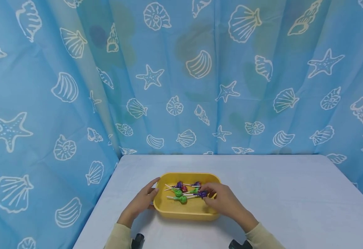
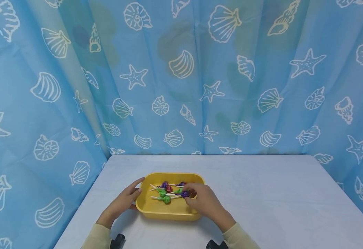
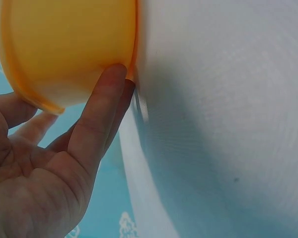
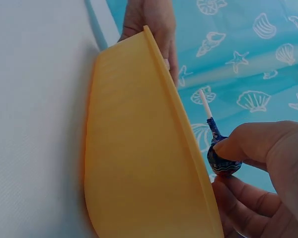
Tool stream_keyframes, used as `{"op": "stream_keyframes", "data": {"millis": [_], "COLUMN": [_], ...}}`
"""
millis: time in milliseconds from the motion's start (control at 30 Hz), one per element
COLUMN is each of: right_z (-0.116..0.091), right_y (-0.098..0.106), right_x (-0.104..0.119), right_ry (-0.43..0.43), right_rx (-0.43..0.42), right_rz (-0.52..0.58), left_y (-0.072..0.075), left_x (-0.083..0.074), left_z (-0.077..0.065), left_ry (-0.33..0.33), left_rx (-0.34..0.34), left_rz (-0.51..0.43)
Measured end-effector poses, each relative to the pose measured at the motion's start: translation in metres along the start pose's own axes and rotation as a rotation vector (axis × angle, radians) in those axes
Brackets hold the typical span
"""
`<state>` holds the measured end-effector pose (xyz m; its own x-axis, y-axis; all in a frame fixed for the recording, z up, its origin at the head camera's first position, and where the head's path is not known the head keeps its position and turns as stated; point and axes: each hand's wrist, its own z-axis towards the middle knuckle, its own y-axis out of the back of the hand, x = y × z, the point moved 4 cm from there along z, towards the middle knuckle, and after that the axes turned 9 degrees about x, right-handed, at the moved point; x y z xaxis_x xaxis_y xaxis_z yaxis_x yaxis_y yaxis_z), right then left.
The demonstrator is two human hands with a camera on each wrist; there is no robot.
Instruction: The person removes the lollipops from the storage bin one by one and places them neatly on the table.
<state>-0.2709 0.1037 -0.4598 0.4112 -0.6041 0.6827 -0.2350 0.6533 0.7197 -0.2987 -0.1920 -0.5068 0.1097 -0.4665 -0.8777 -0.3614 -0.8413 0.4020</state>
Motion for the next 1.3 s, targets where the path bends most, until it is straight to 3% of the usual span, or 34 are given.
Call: {"op": "stream_keyframes", "data": {"millis": [400, 967, 1300], "right_z": [-0.007, -0.019, -0.028], "right_y": [0.01, 0.036, 0.044], "right_x": [-0.016, -0.038, -0.055], "right_ry": [-0.047, -0.112, -0.127], "right_rx": [-0.071, -0.164, -0.174], "right_rz": [0.173, 0.207, 0.224], "left_y": [0.001, 0.0, 0.0], "left_x": [-0.001, -0.005, -0.005], "left_z": [-0.001, -0.005, -0.004], "left_ry": [0.0, -0.003, 0.002], "left_rx": [-0.001, 0.007, 0.009], "left_rz": [0.0, -0.007, -0.003]}}
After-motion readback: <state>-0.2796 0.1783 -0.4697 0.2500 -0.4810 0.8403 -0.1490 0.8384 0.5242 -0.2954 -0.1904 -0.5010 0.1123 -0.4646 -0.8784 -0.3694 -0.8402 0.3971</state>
